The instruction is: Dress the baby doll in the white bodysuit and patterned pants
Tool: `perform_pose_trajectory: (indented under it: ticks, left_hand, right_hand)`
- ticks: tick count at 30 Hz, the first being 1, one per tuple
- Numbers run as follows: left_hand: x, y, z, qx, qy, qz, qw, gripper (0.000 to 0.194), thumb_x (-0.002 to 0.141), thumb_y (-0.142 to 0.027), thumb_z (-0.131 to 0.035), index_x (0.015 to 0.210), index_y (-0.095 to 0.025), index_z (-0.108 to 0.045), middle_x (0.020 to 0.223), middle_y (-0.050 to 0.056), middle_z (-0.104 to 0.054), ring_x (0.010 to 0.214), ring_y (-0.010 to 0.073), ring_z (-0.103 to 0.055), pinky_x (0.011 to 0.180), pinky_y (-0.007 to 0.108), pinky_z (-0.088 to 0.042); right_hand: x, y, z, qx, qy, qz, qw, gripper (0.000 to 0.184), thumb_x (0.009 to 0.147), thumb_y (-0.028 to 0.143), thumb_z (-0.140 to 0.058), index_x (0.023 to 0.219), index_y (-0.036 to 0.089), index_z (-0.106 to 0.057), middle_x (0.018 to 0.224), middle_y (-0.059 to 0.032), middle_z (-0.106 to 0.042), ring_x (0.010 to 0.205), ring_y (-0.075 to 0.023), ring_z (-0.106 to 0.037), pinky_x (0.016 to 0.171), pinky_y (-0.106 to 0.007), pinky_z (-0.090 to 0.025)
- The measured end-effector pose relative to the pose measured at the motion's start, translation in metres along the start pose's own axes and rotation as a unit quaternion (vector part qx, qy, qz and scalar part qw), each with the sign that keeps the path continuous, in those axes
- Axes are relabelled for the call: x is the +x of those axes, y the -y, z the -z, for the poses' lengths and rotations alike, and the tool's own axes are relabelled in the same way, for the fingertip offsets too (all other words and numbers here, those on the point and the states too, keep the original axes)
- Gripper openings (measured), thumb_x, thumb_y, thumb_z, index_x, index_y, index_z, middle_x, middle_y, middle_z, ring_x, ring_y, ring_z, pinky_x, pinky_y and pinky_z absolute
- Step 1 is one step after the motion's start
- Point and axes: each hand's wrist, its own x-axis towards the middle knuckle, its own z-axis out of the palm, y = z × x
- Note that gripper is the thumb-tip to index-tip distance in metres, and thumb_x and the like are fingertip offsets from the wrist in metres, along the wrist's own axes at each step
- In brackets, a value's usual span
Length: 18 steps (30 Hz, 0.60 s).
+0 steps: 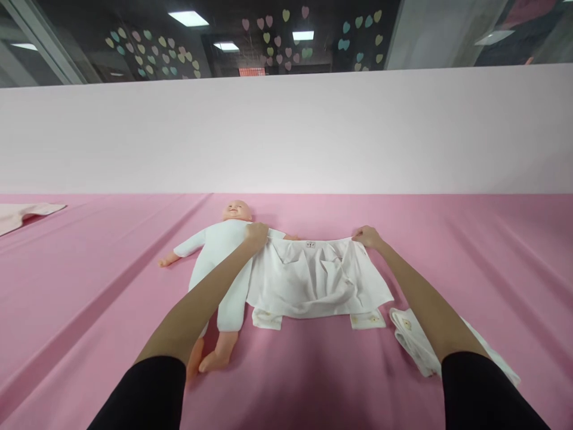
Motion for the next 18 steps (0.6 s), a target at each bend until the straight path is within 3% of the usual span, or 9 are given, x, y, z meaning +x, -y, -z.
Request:
perform_pose_trajectory:
  ticks: [4,8,11,15,16,18]
  left_hand:
    - [-0.004,0.005,-0.001,0.033,-0.077,0.009,0.996,0.033,0.075,-0.017,-0.054,0.106,-0.007,-0.058,0.109,0.021,-0.058,0.108,0.0337,-0.049,0.086,0.043,-0.038]
    - [-0.023,0.035,0.000,0.006,-0.171,0.038,0.985,0.061,0.075,-0.033,-0.059,0.127,-0.009,-0.041,0.125,0.022,-0.048,0.117,0.0354,-0.040,0.095,0.047,-0.031]
    - [-0.044,0.070,-0.005,-0.102,-0.209,0.125,0.964,0.066,0.077,-0.053,-0.051,0.129,-0.014,-0.040,0.130,0.020,-0.044,0.119,0.0378,-0.039,0.094,0.050,-0.033]
    - [-0.068,0.107,-0.021,-0.264,-0.178,0.208,0.925,0.086,0.072,-0.068,-0.046,0.135,-0.011,-0.033,0.136,0.023,-0.036,0.121,0.0402,-0.040,0.094,0.050,-0.036]
    - [-0.072,0.114,-0.025,-0.293,-0.169,0.217,0.916,0.091,0.071,-0.070,-0.046,0.135,-0.008,-0.032,0.136,0.025,-0.035,0.121,0.0398,-0.040,0.096,0.049,-0.036]
    - [-0.076,0.123,-0.031,-0.334,-0.152,0.230,0.901,0.096,0.069,-0.071,-0.047,0.135,-0.003,-0.032,0.136,0.027,-0.036,0.124,0.0387,-0.039,0.098,0.048,-0.035]
  right_hand:
    - [-0.008,0.012,-0.003,-0.057,-0.050,0.010,0.997,0.016,0.078,0.012,-0.053,0.090,0.010,-0.064,0.095,-0.0146,-0.063,0.087,-0.0215,-0.060,0.073,-0.029,-0.045]
    - [-0.024,0.053,-0.011,-0.083,-0.091,0.119,0.985,0.031,0.077,-0.002,-0.043,0.101,0.008,-0.059,0.115,-0.0212,-0.053,0.109,-0.0265,-0.048,0.090,-0.038,-0.036]
    - [-0.038,0.112,-0.033,-0.049,-0.070,0.225,0.971,0.025,0.082,0.004,-0.042,0.098,0.011,-0.060,0.108,-0.0152,-0.058,0.104,-0.0220,-0.050,0.090,-0.032,-0.036]
    - [-0.058,0.210,-0.084,0.036,-0.016,0.315,0.948,0.023,0.090,0.030,-0.044,0.090,0.017,-0.062,0.089,-0.0026,-0.064,0.083,-0.0138,-0.057,0.075,-0.022,-0.042]
    - [-0.062,0.232,-0.098,0.076,0.004,0.328,0.941,0.028,0.092,0.035,-0.040,0.089,0.017,-0.063,0.083,-0.0008,-0.064,0.078,-0.0129,-0.058,0.071,-0.022,-0.043]
    - [-0.072,0.267,-0.121,0.294,0.075,0.297,0.905,0.034,0.088,0.041,-0.048,0.079,0.012,-0.063,0.071,-0.0035,-0.063,0.069,-0.0167,-0.058,0.065,-0.027,-0.044]
